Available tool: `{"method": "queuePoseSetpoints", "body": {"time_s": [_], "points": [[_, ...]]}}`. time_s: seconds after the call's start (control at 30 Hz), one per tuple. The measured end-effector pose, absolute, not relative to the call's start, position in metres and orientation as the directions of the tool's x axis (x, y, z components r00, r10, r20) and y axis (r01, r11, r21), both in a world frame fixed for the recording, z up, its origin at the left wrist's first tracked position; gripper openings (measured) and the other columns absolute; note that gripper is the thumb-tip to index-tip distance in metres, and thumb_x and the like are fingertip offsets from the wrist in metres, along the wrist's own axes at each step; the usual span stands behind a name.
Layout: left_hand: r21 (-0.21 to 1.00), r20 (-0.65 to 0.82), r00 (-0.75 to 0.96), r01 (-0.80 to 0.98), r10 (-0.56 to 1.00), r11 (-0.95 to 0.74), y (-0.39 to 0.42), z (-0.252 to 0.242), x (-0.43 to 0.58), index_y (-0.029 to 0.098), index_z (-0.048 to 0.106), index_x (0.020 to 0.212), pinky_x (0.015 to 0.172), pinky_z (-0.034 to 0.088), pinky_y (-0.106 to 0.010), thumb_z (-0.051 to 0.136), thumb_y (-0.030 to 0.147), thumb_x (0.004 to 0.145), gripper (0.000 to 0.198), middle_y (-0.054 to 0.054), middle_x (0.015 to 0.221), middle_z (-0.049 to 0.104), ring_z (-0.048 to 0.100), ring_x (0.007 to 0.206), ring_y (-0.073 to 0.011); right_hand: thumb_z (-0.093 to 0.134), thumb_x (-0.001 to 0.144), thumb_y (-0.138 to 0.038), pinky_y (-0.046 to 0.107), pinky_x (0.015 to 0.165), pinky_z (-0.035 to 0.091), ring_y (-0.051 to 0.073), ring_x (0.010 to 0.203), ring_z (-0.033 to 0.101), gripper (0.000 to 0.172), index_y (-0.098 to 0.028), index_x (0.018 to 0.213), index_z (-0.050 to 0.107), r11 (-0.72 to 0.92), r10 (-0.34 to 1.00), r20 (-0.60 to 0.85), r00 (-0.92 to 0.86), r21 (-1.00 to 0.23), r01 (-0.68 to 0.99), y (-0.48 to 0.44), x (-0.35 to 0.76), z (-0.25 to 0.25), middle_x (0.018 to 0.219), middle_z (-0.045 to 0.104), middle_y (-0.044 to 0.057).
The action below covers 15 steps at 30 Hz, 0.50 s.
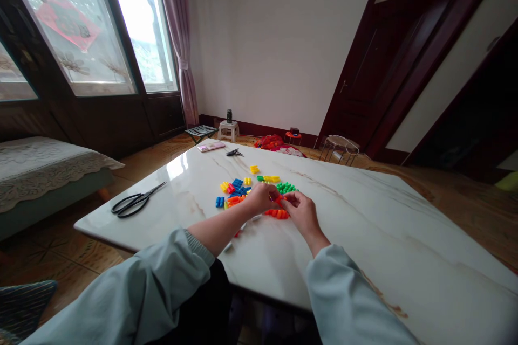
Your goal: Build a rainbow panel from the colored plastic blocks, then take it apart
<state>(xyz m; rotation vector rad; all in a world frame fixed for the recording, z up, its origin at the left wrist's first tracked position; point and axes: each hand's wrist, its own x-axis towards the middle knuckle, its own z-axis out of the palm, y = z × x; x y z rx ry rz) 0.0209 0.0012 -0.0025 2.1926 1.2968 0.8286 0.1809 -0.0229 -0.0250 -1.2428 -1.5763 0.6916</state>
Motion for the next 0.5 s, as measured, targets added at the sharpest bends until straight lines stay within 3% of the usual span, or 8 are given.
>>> {"method": "queuePoseSetpoints", "body": {"time_s": [0.17,0.33,0.5], "points": [[0.660,0.225,0.391,0.613,0.893,-0.434,0.008,-0.012,0.015,0.015,0.072,0.085,0.060,0.044,-0.019,0.072,0.024,0.065,0.022,-0.001,0.072,0.069,0.059,0.063,-0.0112,0.063,0.069,-0.030,0.026,0.063,0.051,0.017,0.066,0.064,0.015,-0.017,0.077,0.067,0.274,0.943,0.331,0.030,-0.825,0.493,-0.021,0.201,-0.028,0.073,0.071,0.005],[0.635,0.211,0.321,0.673,0.923,-0.380,0.016,-0.019,0.003,0.016,0.073,0.088,0.063,0.047,-0.021,0.066,0.020,0.067,0.022,-0.002,0.076,0.070,0.062,0.067,-0.0132,0.062,0.063,-0.017,0.026,0.069,0.049,0.017,0.070,0.065,0.013,-0.020,0.073,0.068,0.109,0.967,0.246,0.071,-0.646,0.755,-0.015,0.238,-0.047,0.073,0.071,0.002],[0.621,0.203,0.303,0.695,0.931,-0.361,0.018,-0.021,-0.002,0.017,0.074,0.087,0.063,0.047,-0.021,0.066,0.020,0.067,0.022,-0.002,0.076,0.071,0.062,0.068,-0.0138,0.062,0.064,-0.014,0.024,0.070,0.047,0.017,0.074,0.065,0.011,-0.019,0.072,0.068,0.053,0.979,0.191,0.064,-0.553,0.832,-0.013,0.249,-0.062,0.077,0.071,0.003]]}}
